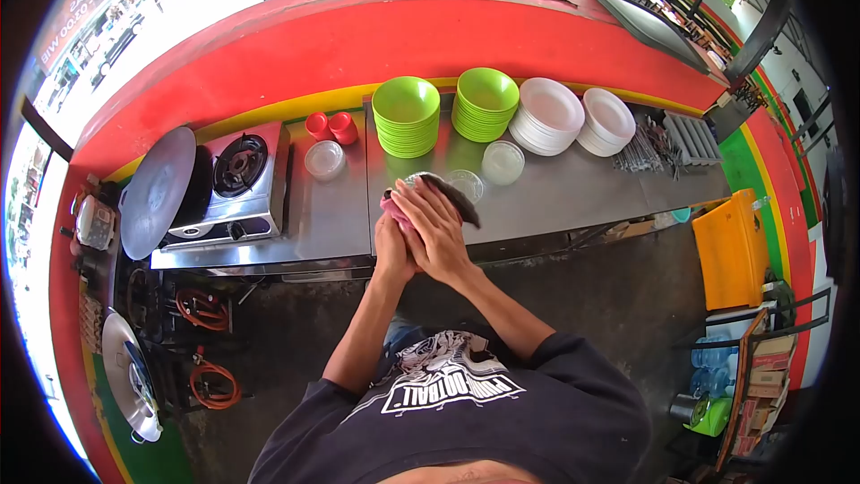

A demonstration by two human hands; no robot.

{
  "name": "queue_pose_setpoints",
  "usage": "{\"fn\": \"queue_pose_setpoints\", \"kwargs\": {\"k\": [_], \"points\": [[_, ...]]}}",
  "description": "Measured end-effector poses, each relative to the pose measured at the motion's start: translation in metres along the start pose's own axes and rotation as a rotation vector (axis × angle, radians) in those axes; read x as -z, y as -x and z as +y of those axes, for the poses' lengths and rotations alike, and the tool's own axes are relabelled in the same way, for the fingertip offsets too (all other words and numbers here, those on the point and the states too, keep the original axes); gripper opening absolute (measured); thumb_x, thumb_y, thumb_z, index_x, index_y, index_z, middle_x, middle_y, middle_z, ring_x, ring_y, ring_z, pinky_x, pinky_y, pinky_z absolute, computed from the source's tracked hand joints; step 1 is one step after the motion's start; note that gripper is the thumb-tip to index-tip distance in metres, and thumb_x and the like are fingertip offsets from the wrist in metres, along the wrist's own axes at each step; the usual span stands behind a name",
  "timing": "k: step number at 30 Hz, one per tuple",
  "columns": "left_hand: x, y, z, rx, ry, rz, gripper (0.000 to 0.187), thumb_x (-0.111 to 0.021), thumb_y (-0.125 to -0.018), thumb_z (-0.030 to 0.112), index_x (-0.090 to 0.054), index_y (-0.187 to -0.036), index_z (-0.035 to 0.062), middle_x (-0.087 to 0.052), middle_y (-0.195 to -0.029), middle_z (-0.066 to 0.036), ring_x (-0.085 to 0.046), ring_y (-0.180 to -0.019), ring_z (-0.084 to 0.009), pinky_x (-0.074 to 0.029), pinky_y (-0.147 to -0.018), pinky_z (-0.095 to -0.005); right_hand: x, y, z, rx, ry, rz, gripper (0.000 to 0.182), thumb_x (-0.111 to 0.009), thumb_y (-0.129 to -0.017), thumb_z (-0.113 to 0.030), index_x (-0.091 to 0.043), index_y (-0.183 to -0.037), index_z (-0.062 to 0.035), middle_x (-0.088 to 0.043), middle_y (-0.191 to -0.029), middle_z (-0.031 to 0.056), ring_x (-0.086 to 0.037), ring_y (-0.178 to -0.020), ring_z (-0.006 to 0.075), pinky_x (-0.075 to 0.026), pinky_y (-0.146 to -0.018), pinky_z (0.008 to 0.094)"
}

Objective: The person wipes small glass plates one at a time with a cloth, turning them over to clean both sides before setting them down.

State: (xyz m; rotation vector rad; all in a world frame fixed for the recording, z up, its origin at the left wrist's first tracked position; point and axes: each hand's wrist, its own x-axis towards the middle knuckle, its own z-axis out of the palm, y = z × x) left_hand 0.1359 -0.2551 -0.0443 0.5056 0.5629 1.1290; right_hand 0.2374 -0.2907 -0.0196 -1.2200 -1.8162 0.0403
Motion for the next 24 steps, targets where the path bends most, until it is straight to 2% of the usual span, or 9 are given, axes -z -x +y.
{"fn": "queue_pose_setpoints", "kwargs": {"k": [3,8,11,12,14,16,19,23,24], "points": [[-0.005,0.015,-0.020,0.050,-0.067,0.014,0.044,-0.030,-0.108,0.032,-0.050,-0.133,0.0011,-0.059,-0.128,-0.013,-0.059,-0.117,-0.0233,-0.048,-0.101,-0.0382,0.023,0.000,0.010,-0.013,0.112,-0.025,0.045,-0.055,-0.094,-0.020,-0.055,-0.138,-0.0095,-0.046,-0.150,0.0124,-0.039,-0.140,0.0353,-0.028,-0.116,0.0493],[-0.026,0.025,-0.046,0.070,-0.123,-0.106,0.043,-0.041,-0.108,0.038,-0.064,-0.113,0.0026,-0.066,-0.111,-0.005,-0.062,-0.099,-0.0116,-0.050,-0.089,-0.0314,0.043,0.030,0.043,-0.332,-0.118,0.161,0.041,-0.048,-0.101,-0.022,-0.054,-0.138,-0.0046,-0.045,-0.150,0.0162,-0.036,-0.141,0.0399,-0.028,-0.116,0.0483],[-0.026,0.020,-0.066,0.170,-0.221,-0.155,0.048,-0.036,-0.108,0.040,-0.056,-0.127,0.0000,-0.063,-0.122,-0.013,-0.063,-0.111,-0.0221,-0.051,-0.095,-0.0370,0.045,0.062,0.041,-0.415,0.028,0.277,0.044,-0.048,-0.101,-0.022,-0.049,-0.142,-0.0039,-0.040,-0.153,0.0170,-0.034,-0.142,0.0437,-0.027,-0.116,0.0491],[-0.032,0.021,-0.067,0.222,-0.181,-0.146,0.049,-0.037,-0.108,0.041,-0.058,-0.124,0.0005,-0.064,-0.120,-0.012,-0.063,-0.108,-0.0207,-0.051,-0.095,-0.0363,0.046,0.074,0.039,-0.395,0.065,0.253,0.049,-0.049,-0.101,-0.021,-0.044,-0.146,-0.0041,-0.034,-0.157,0.0171,-0.025,-0.145,0.0473,-0.024,-0.117,0.0516],[-0.050,0.020,-0.064,0.322,-0.103,-0.123,0.049,-0.041,-0.106,0.044,-0.062,-0.119,0.0016,-0.066,-0.115,-0.010,-0.064,-0.104,-0.0179,-0.051,-0.094,-0.0348,0.044,0.091,0.021,-0.415,0.119,0.251,0.051,-0.051,-0.098,-0.019,-0.043,-0.147,-0.0041,-0.032,-0.158,0.0171,-0.020,-0.145,0.0506,-0.020,-0.117,0.0564],[-0.047,0.005,-0.078,0.359,-0.072,-0.209,0.052,-0.039,-0.106,0.045,-0.061,-0.121,-0.0001,-0.065,-0.118,-0.013,-0.064,-0.106,-0.0218,-0.051,-0.096,-0.0360,0.042,0.101,0.002,-0.448,0.142,0.199,0.055,-0.054,-0.096,-0.018,-0.042,-0.149,-0.0077,-0.029,-0.160,0.0164,-0.014,-0.146,0.0529,-0.013,-0.117,0.0607],[-0.050,-0.004,-0.089,0.501,-0.015,-0.243,0.051,-0.036,-0.107,0.040,-0.059,-0.123,-0.0026,-0.064,-0.122,-0.016,-0.063,-0.108,-0.0266,-0.050,-0.098,-0.0375,0.045,0.102,0.004,-0.532,0.242,0.200,0.056,-0.055,-0.096,-0.020,-0.043,-0.150,-0.0132,-0.026,-0.161,0.0160,-0.013,-0.146,0.0531,-0.012,-0.117,0.0605],[-0.039,-0.012,-0.094,0.547,-0.135,-0.302,0.050,-0.034,-0.106,0.041,-0.057,-0.126,0.0015,-0.064,-0.119,-0.012,-0.063,-0.108,-0.0235,-0.050,-0.095,-0.0376,0.059,0.084,0.024,-0.450,0.475,0.221,0.050,-0.057,-0.096,-0.024,-0.051,-0.145,-0.0179,-0.029,-0.160,0.0158,-0.023,-0.143,0.0505,-0.021,-0.115,0.0598],[-0.039,-0.010,-0.089,0.549,-0.168,-0.254,0.048,-0.035,-0.107,0.040,-0.059,-0.123,0.0013,-0.065,-0.114,-0.011,-0.064,-0.102,-0.0207,-0.052,-0.090,-0.0345,0.058,0.075,0.026,-0.431,0.505,0.273,0.044,-0.058,-0.095,-0.025,-0.058,-0.138,-0.0144,-0.041,-0.151,0.0169,-0.034,-0.136,0.0475,-0.029,-0.111,0.0573]]}}
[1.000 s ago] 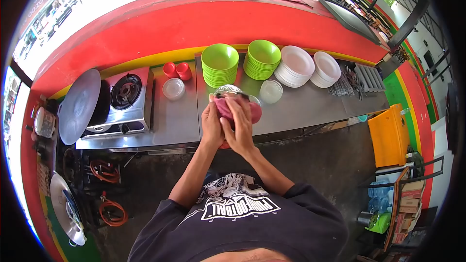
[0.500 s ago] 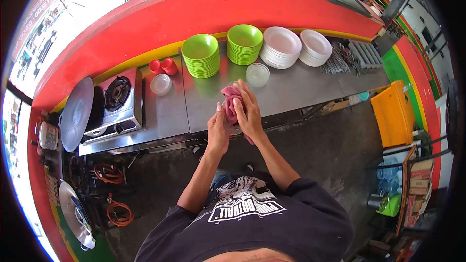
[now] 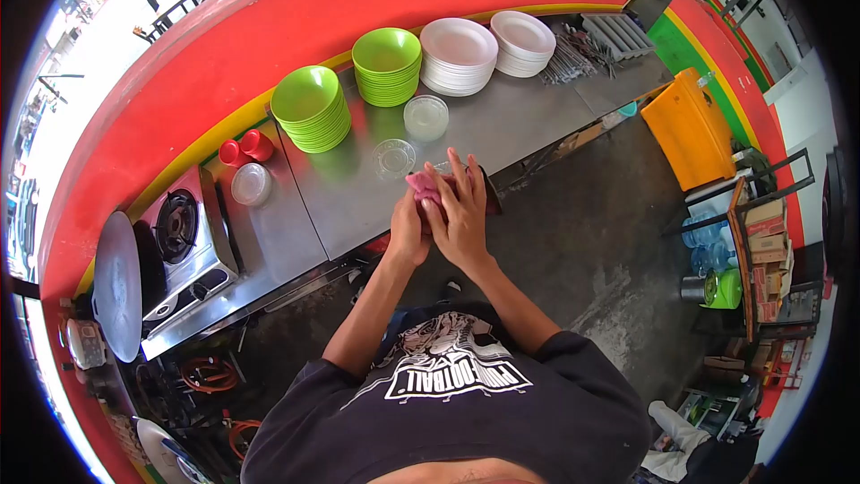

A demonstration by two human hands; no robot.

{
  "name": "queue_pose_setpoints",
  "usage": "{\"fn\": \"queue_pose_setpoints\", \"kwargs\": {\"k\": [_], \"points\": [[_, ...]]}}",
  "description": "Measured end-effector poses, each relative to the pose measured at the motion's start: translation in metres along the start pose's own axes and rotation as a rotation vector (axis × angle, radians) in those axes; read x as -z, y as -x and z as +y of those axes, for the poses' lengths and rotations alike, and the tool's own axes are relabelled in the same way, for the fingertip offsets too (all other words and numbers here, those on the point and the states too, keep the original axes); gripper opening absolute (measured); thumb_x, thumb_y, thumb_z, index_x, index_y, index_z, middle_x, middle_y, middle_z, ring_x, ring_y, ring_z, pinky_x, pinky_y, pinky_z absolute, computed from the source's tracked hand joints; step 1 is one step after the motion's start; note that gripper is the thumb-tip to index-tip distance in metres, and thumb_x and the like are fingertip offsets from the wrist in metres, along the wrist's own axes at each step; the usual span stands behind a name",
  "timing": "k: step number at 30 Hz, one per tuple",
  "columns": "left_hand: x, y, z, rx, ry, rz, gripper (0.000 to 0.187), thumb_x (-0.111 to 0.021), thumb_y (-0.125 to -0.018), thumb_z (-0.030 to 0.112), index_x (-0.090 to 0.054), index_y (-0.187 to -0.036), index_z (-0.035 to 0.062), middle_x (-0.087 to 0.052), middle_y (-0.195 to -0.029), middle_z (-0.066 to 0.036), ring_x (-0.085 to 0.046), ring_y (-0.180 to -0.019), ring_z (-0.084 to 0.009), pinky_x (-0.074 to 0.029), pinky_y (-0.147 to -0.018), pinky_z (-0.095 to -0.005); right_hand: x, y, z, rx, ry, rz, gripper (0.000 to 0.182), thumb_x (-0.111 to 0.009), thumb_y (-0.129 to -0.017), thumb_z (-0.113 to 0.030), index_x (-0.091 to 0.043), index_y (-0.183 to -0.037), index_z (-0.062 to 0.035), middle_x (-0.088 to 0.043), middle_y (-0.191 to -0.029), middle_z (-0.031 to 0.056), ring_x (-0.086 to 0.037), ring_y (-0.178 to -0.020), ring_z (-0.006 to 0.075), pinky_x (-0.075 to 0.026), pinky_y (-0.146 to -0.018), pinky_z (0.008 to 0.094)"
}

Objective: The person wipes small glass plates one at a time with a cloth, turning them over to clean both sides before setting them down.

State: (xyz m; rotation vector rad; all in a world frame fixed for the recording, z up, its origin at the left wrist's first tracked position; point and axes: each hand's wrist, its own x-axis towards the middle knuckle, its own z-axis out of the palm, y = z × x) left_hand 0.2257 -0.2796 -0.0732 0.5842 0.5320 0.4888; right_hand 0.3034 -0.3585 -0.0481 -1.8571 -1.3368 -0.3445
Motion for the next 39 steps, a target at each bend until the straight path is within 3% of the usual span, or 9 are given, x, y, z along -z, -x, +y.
{"fn": "queue_pose_setpoints", "kwargs": {"k": [2,10,17,21,23,27,31,35,39], "points": [[-0.003,0.012,0.018,0.012,-0.053,0.089,0.047,-0.039,-0.107,0.043,-0.063,-0.116,0.0033,-0.066,-0.101,-0.004,-0.064,-0.089,-0.0119,-0.053,-0.076,-0.0284,-0.016,-0.005,-0.004,-0.047,-0.068,0.017,0.039,-0.058,-0.095,-0.025,-0.061,-0.131,-0.0105,-0.049,-0.142,0.0170,-0.040,-0.131,0.0447,-0.033,-0.107,0.0550],[0.119,0.007,0.059,0.054,-0.266,-0.016,0.033,-0.055,-0.103,0.032,-0.066,-0.110,0.0018,-0.067,-0.099,-0.004,-0.062,-0.088,-0.0085,-0.052,-0.074,-0.0267,-0.124,-0.021,-0.038,-0.551,-0.458,0.091,0.035,-0.049,-0.104,-0.030,-0.064,-0.106,0.0018,-0.065,-0.088,0.0175,-0.063,-0.077,0.0296,-0.048,-0.074,0.0372],[0.168,-0.005,0.124,-0.016,-0.095,0.050,0.050,-0.057,-0.101,0.037,-0.057,-0.127,-0.0061,-0.063,-0.126,-0.020,-0.063,-0.113,-0.0250,-0.049,-0.101,-0.0386,-0.209,-0.020,-0.038,-0.976,-0.628,0.018,0.038,-0.050,-0.104,-0.033,-0.058,-0.121,-0.0004,-0.065,-0.105,0.0143,-0.061,-0.097,0.0204,-0.047,-0.087,0.0344],[0.200,-0.022,0.147,-0.023,-0.150,0.072,0.050,-0.056,-0.102,0.036,-0.056,-0.128,-0.0070,-0.064,-0.126,-0.018,-0.063,-0.114,-0.0258,-0.049,-0.100,-0.0406,-0.219,-0.028,-0.051,-0.747,-0.192,0.072,0.028,-0.053,-0.101,-0.019,-0.059,-0.123,-0.0029,-0.066,-0.117,0.0126,-0.062,-0.106,0.0222,-0.046,-0.096,0.0343],[0.210,-0.035,0.159,-0.070,-0.182,0.039,0.048,-0.055,-0.102,0.035,-0.058,-0.126,-0.0062,-0.065,-0.126,-0.016,-0.063,-0.113,-0.0262,-0.049,-0.101,-0.0407,-0.223,-0.012,-0.034,-0.930,-0.497,-0.117,0.030,-0.050,-0.100,-0.023,-0.062,-0.118,-0.0020,-0.067,-0.117,0.0127,-0.064,-0.105,0.0241,-0.047,-0.097,0.0353],[0.232,-0.065,0.168,-0.150,-0.504,-0.359,0.033,-0.056,-0.102,0.022,-0.065,-0.123,-0.0005,-0.064,-0.129,-0.012,-0.061,-0.118,-0.0244,-0.046,-0.104,-0.0396,-0.205,-0.021,-0.037,-1.599,-1.279,-0.306,0.048,-0.042,-0.100,-0.041,-0.067,-0.106,-0.0007,-0.069,-0.109,0.0125,-0.066,-0.099,0.0248,-0.050,-0.095,0.0378],[0.224,-0.080,0.179,-0.312,-0.972,-0.714,0.029,-0.062,-0.095,0.007,-0.068,-0.123,0.0094,-0.054,-0.141,-0.014,-0.049,-0.131,-0.0304,-0.041,-0.109,-0.0400,-0.182,-0.060,-0.067,-1.832,-1.253,-0.260,0.051,-0.043,-0.098,-0.046,-0.063,-0.111,-0.0007,-0.071,-0.101,0.0118,-0.068,-0.092,0.0240,-0.055,-0.086,0.0383],[0.218,-0.098,0.164,-0.624,-1.380,-0.874,0.042,-0.070,-0.088,0.007,-0.066,-0.129,0.0171,-0.039,-0.152,-0.022,-0.030,-0.144,-0.0404,-0.032,-0.115,-0.0436,-0.200,-0.024,-0.028,-1.521,-1.264,-0.349,0.046,-0.046,-0.098,-0.041,-0.061,-0.117,-0.0027,-0.070,-0.100,0.0111,-0.069,-0.084,0.0233,-0.056,-0.079,0.0375],[0.196,-0.091,0.156,-0.411,-1.048,-0.586,0.054,-0.076,-0.085,0.015,-0.059,-0.136,0.0122,-0.039,-0.147,-0.026,-0.031,-0.142,-0.0344,-0.035,-0.112,-0.0437,-0.194,-0.017,-0.025,-1.561,-1.193,-0.236,0.035,-0.049,-0.099,-0.032,-0.062,-0.115,-0.0046,-0.070,-0.101,0.0101,-0.069,-0.083,0.0212,-0.057,-0.075,0.0355]]}}
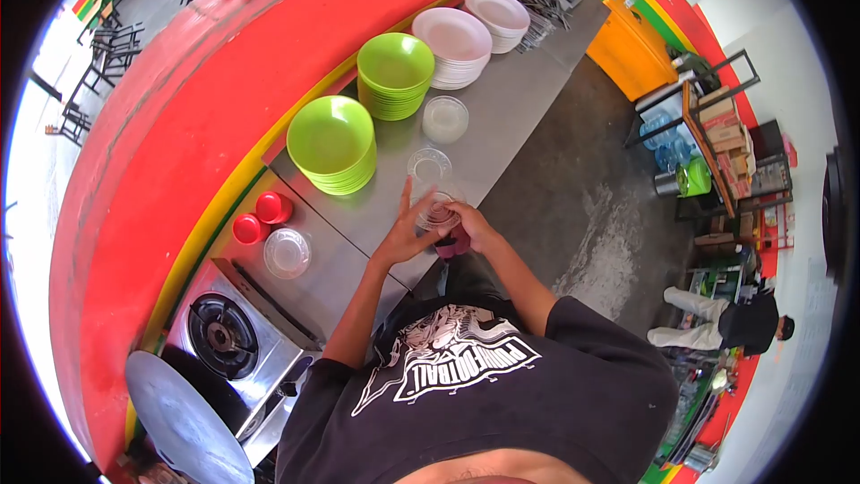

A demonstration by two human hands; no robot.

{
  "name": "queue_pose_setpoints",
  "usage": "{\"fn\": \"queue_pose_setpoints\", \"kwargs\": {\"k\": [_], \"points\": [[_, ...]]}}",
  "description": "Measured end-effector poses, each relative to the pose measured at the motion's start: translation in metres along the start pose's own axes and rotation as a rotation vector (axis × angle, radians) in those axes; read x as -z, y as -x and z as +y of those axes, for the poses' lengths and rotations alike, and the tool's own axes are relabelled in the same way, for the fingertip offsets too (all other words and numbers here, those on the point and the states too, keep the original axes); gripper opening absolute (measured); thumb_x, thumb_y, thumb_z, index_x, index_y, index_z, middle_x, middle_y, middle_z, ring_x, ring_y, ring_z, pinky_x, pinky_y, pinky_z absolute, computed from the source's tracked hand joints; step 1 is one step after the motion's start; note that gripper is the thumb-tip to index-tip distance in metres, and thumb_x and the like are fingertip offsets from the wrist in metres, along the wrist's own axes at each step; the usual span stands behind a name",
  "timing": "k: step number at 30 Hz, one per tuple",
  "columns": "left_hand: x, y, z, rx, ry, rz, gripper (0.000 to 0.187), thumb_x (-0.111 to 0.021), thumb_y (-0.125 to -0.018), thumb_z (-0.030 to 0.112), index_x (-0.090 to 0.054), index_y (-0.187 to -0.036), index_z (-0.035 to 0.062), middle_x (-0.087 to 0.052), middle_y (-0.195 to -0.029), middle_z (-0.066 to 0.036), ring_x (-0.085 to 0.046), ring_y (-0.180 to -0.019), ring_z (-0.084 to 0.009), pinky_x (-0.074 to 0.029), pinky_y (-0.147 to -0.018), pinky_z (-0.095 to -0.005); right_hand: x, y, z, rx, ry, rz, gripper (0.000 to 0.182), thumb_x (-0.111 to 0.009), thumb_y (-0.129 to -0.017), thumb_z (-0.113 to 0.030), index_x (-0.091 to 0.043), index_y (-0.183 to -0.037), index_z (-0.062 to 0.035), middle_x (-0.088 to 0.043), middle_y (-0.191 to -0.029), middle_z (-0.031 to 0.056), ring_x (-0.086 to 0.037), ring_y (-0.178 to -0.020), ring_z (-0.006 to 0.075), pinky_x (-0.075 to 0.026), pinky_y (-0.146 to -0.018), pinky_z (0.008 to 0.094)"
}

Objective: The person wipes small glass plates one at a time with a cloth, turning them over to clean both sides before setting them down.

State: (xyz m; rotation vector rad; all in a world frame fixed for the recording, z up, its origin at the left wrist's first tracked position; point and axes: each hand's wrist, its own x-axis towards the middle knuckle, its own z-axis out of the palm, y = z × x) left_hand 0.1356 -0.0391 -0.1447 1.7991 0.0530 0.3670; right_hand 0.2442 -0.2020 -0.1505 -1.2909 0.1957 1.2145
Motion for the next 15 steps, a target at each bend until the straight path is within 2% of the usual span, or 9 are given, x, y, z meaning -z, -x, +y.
{"fn": "queue_pose_setpoints", "kwargs": {"k": [1,2,5,8,10,13,15], "points": [[-0.011,-0.003,-0.016,0.034,0.101,0.124,0.054,-0.077,-0.085,0.018,-0.058,-0.135,0.0095,-0.045,-0.142,-0.026,-0.040,-0.136,-0.0323,-0.042,-0.107,-0.0420,-0.005,0.008,-0.005,-0.043,-0.005,0.061,0.032,-0.049,-0.099,-0.030,-0.063,-0.115,-0.0045,-0.070,-0.101,0.0100,-0.070,-0.083,0.0204,-0.057,-0.074,0.0342],[-0.019,-0.005,-0.031,0.070,0.202,0.249,0.054,-0.077,-0.085,0.020,-0.058,-0.134,0.0068,-0.050,-0.137,-0.027,-0.050,-0.130,-0.0303,-0.048,-0.101,-0.0403,0.002,0.001,0.002,0.039,0.023,0.075,0.032,-0.049,-0.100,-0.029,-0.063,-0.114,-0.0041,-0.070,-0.102,0.0100,-0.070,-0.085,0.0197,-0.057,-0.076,0.0338],[-0.010,-0.021,-0.049,0.558,0.295,0.174,0.035,-0.071,-0.091,0.022,-0.063,-0.117,-0.0011,-0.068,-0.105,-0.018,-0.069,-0.083,-0.0191,-0.056,-0.064,-0.0303,0.020,-0.029,0.025,0.222,0.069,0.111,0.034,-0.050,-0.101,-0.031,-0.064,-0.114,-0.0030,-0.071,-0.102,0.0100,-0.069,-0.091,0.0179,-0.056,-0.079,0.0319],[-0.020,-0.029,-0.076,0.500,0.219,0.114,0.028,-0.068,-0.095,0.025,-0.065,-0.100,-0.0029,-0.069,-0.076,-0.010,-0.058,-0.046,-0.0120,-0.043,-0.038,-0.0262,0.030,-0.046,0.021,0.271,0.112,0.121,0.039,-0.051,-0.102,-0.037,-0.066,-0.113,-0.0018,-0.072,-0.100,0.0095,-0.068,-0.092,0.0169,-0.053,-0.081,0.0297],[-0.030,-0.037,-0.081,0.468,0.174,0.188,0.027,-0.067,-0.095,0.024,-0.066,-0.095,-0.0035,-0.067,-0.071,-0.010,-0.059,-0.045,-0.0133,-0.044,-0.039,-0.0273,0.036,-0.046,0.013,0.287,0.240,0.099,0.043,-0.051,-0.102,-0.039,-0.068,-0.110,-0.0006,-0.072,-0.099,0.0087,-0.068,-0.090,0.0171,-0.052,-0.082,0.0295],[-0.044,-0.053,-0.089,0.493,0.125,0.347,0.029,-0.067,-0.095,0.024,-0.066,-0.093,-0.0048,-0.066,-0.071,-0.011,-0.060,-0.044,-0.0157,-0.045,-0.039,-0.0282,0.070,-0.090,0.015,0.501,0.613,0.305,0.049,-0.050,-0.099,-0.044,-0.070,-0.094,-0.0002,-0.073,-0.085,0.0132,-0.070,-0.074,0.0241,-0.053,-0.071,0.0391],[-0.049,-0.060,-0.100,0.509,0.072,0.422,0.030,-0.067,-0.095,0.024,-0.067,-0.096,-0.0057,-0.066,-0.075,-0.013,-0.061,-0.044,-0.0173,-0.046,-0.039,-0.0288,0.083,-0.095,-0.004,0.441,0.820,0.312,0.049,-0.052,-0.099,-0.047,-0.072,-0.094,-0.0025,-0.071,-0.081,0.0145,-0.068,-0.073,0.0253,-0.052,-0.071,0.0376]]}}
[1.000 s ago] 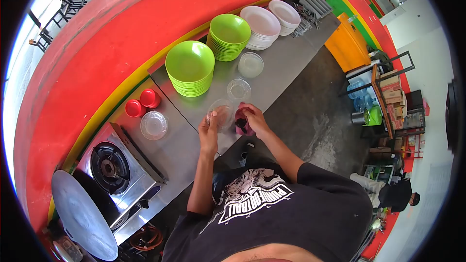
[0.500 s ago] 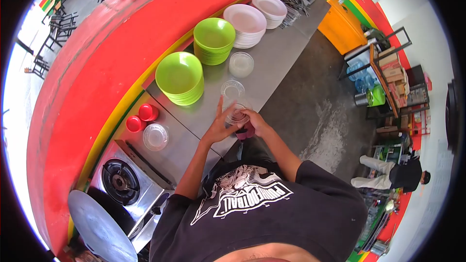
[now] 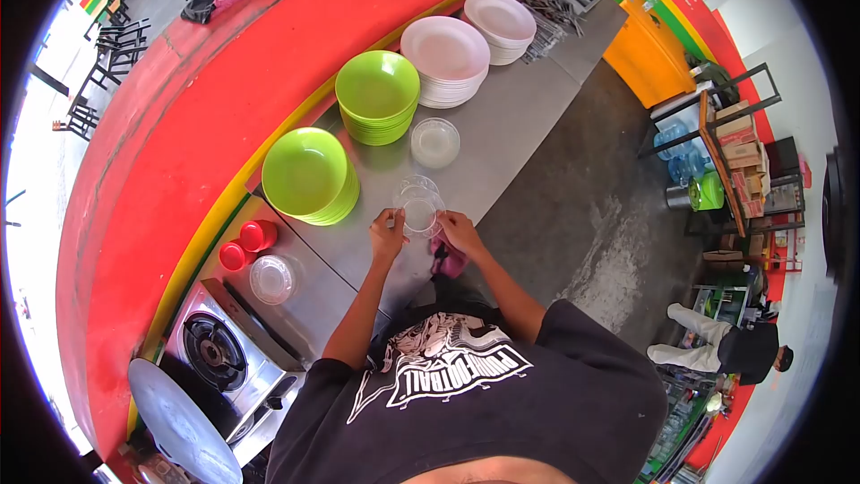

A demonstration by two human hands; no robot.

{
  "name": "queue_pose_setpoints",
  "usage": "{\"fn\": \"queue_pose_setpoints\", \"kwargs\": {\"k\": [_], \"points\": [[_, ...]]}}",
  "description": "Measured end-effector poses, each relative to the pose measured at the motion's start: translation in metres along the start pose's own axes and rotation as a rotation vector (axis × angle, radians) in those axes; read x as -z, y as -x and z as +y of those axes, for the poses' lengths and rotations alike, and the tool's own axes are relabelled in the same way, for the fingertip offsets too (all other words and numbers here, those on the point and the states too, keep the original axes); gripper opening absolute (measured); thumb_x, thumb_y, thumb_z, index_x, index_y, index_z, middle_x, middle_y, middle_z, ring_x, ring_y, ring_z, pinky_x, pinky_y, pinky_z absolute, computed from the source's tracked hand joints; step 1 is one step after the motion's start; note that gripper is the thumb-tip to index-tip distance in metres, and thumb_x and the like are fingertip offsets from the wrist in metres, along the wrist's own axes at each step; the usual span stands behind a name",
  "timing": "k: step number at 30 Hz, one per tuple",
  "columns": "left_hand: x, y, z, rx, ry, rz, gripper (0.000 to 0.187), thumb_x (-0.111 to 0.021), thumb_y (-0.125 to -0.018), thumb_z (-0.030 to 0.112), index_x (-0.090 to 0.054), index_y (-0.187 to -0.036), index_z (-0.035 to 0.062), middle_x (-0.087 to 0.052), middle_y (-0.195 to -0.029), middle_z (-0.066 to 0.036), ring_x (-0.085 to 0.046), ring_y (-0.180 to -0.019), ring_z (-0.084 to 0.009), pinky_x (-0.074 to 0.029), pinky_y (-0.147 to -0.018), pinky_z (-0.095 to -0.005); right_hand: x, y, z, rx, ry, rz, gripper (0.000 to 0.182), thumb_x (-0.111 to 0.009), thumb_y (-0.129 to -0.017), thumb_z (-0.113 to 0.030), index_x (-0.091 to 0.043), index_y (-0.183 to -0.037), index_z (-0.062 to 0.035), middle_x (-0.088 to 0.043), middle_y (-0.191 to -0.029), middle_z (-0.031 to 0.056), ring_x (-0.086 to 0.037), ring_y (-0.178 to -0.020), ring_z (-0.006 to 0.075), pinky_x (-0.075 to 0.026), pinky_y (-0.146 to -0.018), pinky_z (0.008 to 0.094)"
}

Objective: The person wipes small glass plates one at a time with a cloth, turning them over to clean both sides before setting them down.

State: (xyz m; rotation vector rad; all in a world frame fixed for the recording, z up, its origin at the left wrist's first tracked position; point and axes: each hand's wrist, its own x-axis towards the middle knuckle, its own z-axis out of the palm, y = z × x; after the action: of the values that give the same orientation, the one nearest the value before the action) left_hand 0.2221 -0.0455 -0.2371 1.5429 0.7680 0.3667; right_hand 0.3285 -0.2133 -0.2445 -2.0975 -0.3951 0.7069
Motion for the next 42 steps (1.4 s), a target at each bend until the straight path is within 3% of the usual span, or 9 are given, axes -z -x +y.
{"fn": "queue_pose_setpoints", "kwargs": {"k": [4,7,11,14,17,26,32,35,42], "points": [[-0.015,-0.016,-0.004,-0.090,-0.165,0.107,0.030,-0.069,-0.093,0.022,-0.067,-0.102,-0.0069,-0.064,-0.081,-0.016,-0.063,-0.045,-0.0196,-0.046,-0.038,-0.0306,0.019,-0.023,-0.009,-0.036,0.277,-0.081,0.050,-0.052,-0.096,-0.053,-0.075,-0.091,-0.0082,-0.067,-0.072,0.0174,-0.066,-0.067,0.0322,-0.051,-0.066,0.0409],[-0.027,-0.021,-0.007,-0.087,-0.201,0.214,0.029,-0.071,-0.092,0.020,-0.067,-0.105,-0.0060,-0.063,-0.080,-0.016,-0.062,-0.044,-0.0202,-0.045,-0.037,-0.0311,0.036,-0.027,-0.034,-0.071,0.158,-0.176,0.051,-0.051,-0.096,-0.054,-0.076,-0.091,-0.0097,-0.068,-0.072,0.0163,-0.067,-0.069,0.0347,-0.052,-0.066,0.0433],[-0.043,-0.022,-0.007,0.000,-0.185,0.263,0.024,-0.072,-0.090,0.016,-0.066,-0.102,-0.0040,-0.062,-0.077,-0.016,-0.059,-0.044,-0.0217,-0.044,-0.042,-0.0339,0.033,-0.051,-0.006,-0.043,0.281,-0.149,0.050,-0.053,-0.095,-0.054,-0.077,-0.091,-0.0110,-0.070,-0.074,0.0156,-0.070,-0.073,0.0336,-0.054,-0.068,0.0435],[-0.052,-0.030,-0.021,-0.154,-0.412,0.363,0.017,-0.072,-0.089,0.013,-0.065,-0.098,-0.0010,-0.062,-0.079,-0.016,-0.060,-0.053,-0.0237,-0.047,-0.051,-0.0370,0.034,-0.064,0.007,-0.011,0.297,-0.166,0.048,-0.054,-0.094,-0.053,-0.077,-0.085,-0.0118,-0.071,-0.072,0.0128,-0.071,-0.072,0.0326,-0.055,-0.068,0.0426],[-0.058,-0.036,-0.025,-0.227,-0.413,0.460,0.014,-0.073,-0.087,0.014,-0.066,-0.091,0.0020,-0.062,-0.078,-0.013,-0.059,-0.061,-0.0234,-0.048,-0.059,-0.0392,0.037,-0.075,0.009,0.021,0.294,-0.217,0.048,-0.055,-0.094,-0.052,-0.076,-0.079,-0.0119,-0.071,-0.069,0.0097,-0.071,-0.069,0.0325,-0.056,-0.067,0.0422],[-0.067,-0.040,-0.021,-0.191,-0.487,0.579,0.011,-0.071,-0.088,0.013,-0.064,-0.092,0.0036,-0.061,-0.083,-0.012,-0.060,-0.068,-0.0302,-0.048,-0.061,-0.0419,0.045,-0.085,0.000,0.115,0.356,-0.354,0.051,-0.054,-0.095,-0.053,-0.074,-0.074,-0.0102,-0.070,-0.066,0.0073,-0.070,-0.066,0.0306,-0.056,-0.063,0.0426],[-0.069,-0.035,-0.026,-0.133,-0.483,0.646,0.015,-0.074,-0.087,0.013,-0.063,-0.087,0.0023,-0.063,-0.083,-0.012,-0.063,-0.067,-0.0261,-0.050,-0.061,-0.0371,0.049,-0.091,-0.002,0.151,0.380,-0.408,0.053,-0.054,-0.094,-0.054,-0.073,-0.072,-0.0102,-0.070,-0.066,0.0077,-0.070,-0.065,0.0312,-0.056,-0.063,0.0431],[-0.070,-0.036,-0.035,-0.159,-0.432,0.677,0.016,-0.074,-0.085,0.011,-0.061,-0.085,0.0020,-0.061,-0.081,-0.013,-0.061,-0.068,-0.0299,-0.049,-0.061,-0.0405,0.050,-0.095,-0.005,0.176,0.422,-0.435,0.054,-0.054,-0.094,-0.055,-0.073,-0.071,-0.0100,-0.070,-0.066,0.0084,-0.070,-0.066,0.0317,-0.056,-0.064,0.0433],[-0.070,-0.035,-0.032,-0.163,-0.460,0.736,0.018,-0.076,-0.084,0.012,-0.061,-0.081,0.0013,-0.061,-0.080,-0.012,-0.062,-0.066,-0.0282,-0.050,-0.062,-0.0394,0.052,-0.108,-0.010,0.196,0.457,-0.508,0.055,-0.054,-0.094,-0.055,-0.073,-0.071,-0.0094,-0.070,-0.067,0.0096,-0.070,-0.066,0.0325,-0.055,-0.066,0.0436]]}}
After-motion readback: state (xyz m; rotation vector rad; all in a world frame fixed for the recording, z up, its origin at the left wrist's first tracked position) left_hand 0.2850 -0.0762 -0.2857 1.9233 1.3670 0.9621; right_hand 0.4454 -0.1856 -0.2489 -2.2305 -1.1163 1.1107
